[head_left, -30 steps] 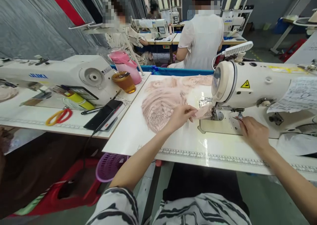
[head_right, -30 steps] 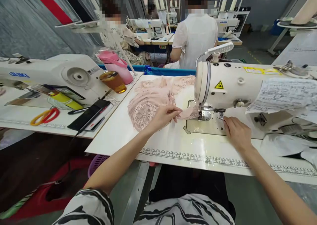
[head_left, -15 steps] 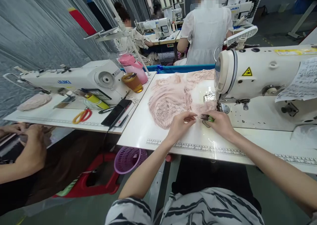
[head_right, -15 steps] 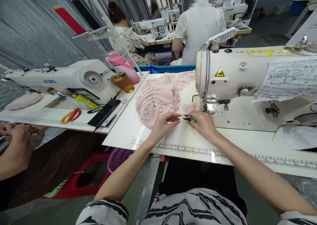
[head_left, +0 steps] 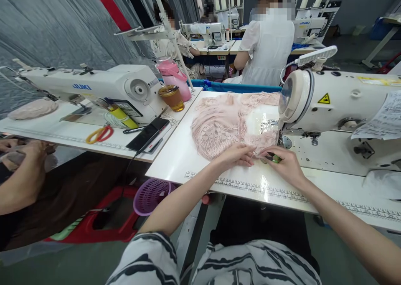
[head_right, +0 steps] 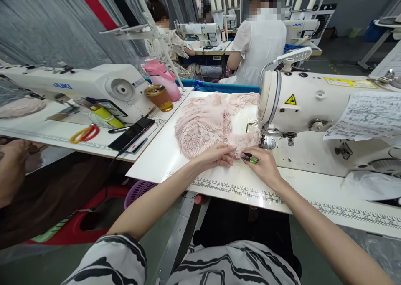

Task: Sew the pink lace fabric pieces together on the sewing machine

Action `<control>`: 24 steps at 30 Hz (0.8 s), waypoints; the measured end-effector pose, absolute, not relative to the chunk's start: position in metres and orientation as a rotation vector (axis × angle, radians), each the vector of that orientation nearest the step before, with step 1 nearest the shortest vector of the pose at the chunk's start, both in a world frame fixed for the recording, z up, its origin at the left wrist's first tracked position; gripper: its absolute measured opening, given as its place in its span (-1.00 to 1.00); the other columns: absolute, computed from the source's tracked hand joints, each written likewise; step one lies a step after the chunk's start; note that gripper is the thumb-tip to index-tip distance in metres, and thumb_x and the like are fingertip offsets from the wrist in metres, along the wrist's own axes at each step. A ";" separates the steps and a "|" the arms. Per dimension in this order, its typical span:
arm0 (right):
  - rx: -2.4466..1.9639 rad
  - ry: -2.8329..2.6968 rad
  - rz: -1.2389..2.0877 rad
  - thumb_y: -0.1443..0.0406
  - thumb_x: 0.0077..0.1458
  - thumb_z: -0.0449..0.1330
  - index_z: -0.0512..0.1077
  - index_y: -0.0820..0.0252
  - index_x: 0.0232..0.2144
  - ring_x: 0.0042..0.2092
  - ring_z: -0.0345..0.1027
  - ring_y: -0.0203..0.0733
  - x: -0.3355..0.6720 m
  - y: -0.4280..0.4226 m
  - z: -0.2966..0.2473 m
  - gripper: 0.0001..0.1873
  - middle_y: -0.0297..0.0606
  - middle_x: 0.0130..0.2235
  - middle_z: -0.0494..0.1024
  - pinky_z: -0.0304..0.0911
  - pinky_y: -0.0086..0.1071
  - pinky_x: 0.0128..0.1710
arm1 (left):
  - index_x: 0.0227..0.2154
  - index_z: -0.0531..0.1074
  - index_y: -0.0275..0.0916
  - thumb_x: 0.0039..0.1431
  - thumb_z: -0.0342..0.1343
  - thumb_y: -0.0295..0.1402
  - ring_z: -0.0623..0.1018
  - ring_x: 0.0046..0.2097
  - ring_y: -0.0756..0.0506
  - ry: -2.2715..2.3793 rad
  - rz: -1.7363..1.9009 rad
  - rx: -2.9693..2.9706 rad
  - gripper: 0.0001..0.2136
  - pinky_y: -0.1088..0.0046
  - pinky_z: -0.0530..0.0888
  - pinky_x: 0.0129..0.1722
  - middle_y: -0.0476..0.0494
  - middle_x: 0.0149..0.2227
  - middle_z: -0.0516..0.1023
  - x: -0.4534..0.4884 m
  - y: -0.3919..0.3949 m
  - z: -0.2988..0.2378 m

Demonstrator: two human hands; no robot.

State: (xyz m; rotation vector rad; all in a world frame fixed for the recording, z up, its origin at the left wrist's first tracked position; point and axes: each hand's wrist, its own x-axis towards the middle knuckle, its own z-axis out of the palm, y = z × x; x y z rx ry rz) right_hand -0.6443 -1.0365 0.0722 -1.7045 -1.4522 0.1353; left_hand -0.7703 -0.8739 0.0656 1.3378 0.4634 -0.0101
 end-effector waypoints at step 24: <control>-2.495 -2.149 -0.350 0.46 0.20 -0.06 0.29 0.27 0.10 -0.38 0.40 -0.24 -0.690 -1.056 0.120 -0.57 -0.14 -0.23 0.55 -0.08 -0.44 -0.62 | -0.38 0.43 -0.29 0.17 0.13 -0.24 0.48 -0.47 0.04 0.383 0.130 1.666 -0.81 0.54 0.43 -0.43 -0.03 -0.51 0.49 -0.826 -0.901 0.064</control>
